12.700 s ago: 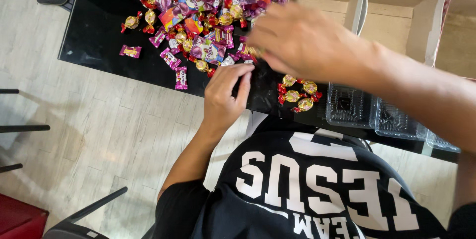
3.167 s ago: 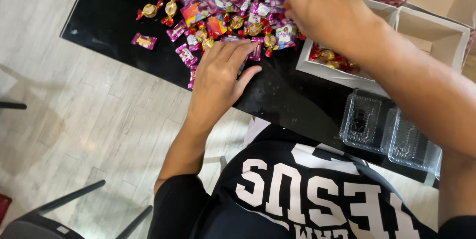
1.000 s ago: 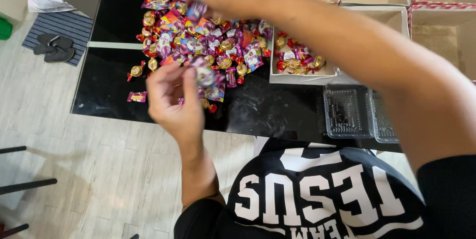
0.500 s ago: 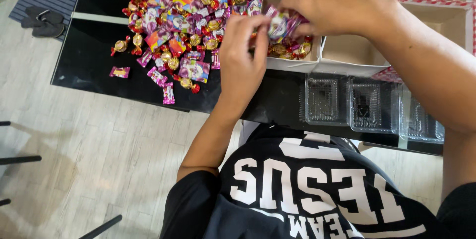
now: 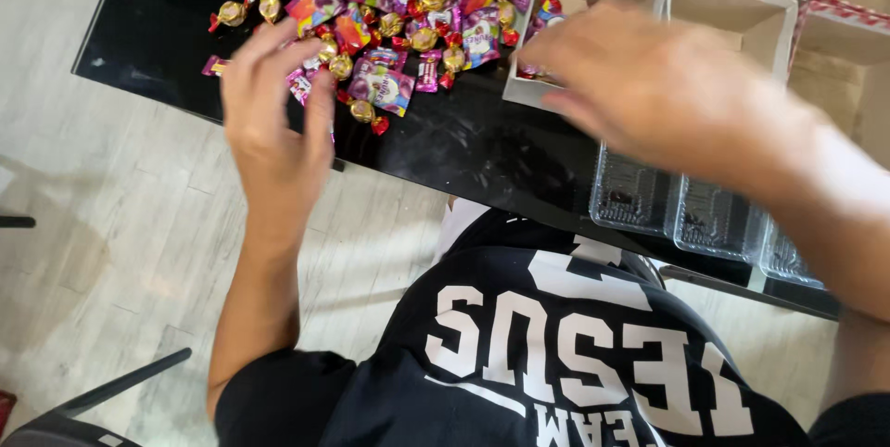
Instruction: The person sorts various wrapped candies from a large pile on a table and places them into several small cardboard boxes and plastic containers by hand.
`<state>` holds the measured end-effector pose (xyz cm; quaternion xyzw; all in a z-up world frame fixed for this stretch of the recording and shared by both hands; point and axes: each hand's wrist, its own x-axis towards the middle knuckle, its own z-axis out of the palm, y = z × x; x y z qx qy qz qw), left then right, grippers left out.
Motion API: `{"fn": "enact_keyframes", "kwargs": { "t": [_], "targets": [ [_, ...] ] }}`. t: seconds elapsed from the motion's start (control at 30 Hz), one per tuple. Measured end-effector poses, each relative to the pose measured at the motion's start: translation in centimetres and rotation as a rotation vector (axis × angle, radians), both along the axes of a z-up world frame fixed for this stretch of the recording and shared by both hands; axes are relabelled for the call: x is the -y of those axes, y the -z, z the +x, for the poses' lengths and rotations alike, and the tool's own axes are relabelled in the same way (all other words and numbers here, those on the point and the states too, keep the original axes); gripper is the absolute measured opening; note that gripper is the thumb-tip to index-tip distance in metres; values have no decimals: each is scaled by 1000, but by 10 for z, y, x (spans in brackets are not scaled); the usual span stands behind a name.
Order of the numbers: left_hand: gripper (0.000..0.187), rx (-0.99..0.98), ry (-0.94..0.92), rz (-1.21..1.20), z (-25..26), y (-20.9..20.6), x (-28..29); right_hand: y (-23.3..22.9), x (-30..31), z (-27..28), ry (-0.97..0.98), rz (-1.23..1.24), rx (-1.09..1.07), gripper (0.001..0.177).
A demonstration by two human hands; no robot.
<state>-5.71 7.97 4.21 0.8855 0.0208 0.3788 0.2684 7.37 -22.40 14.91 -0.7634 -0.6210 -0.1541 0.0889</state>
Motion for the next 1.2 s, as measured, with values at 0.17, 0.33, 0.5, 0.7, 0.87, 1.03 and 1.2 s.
{"fn": "enact_keyframes", "kwargs": {
  "t": [0.17, 0.33, 0.5, 0.7, 0.87, 1.03, 1.2],
  "targets": [
    [79, -93, 11, 120, -6, 35, -4, 73, -71, -7, -101, -92, -93, 40],
    [121, -96, 46, -22, -1, 69, -9, 119, -114, 12, -64, -73, 85, 45],
    [121, -161, 54, -9, 2, 82, -15, 127, -116, 22, 61, -166, -12, 25],
    [116, -345, 49, 188, 17, 76, -16, 115, -107, 12, 169, -295, 104, 17],
    [126, -301, 152, 129, 29, 69, -22, 126, -132, 9, 102, -40, -115, 32],
    [134, -53, 238, -158, 21, 61, -30, 143, -161, 20, 61, 204, -303, 51],
    [77, -42, 66, -175, 23, 55, -37, 132, -157, 25, 211, 90, -694, 40]
  ]
}}
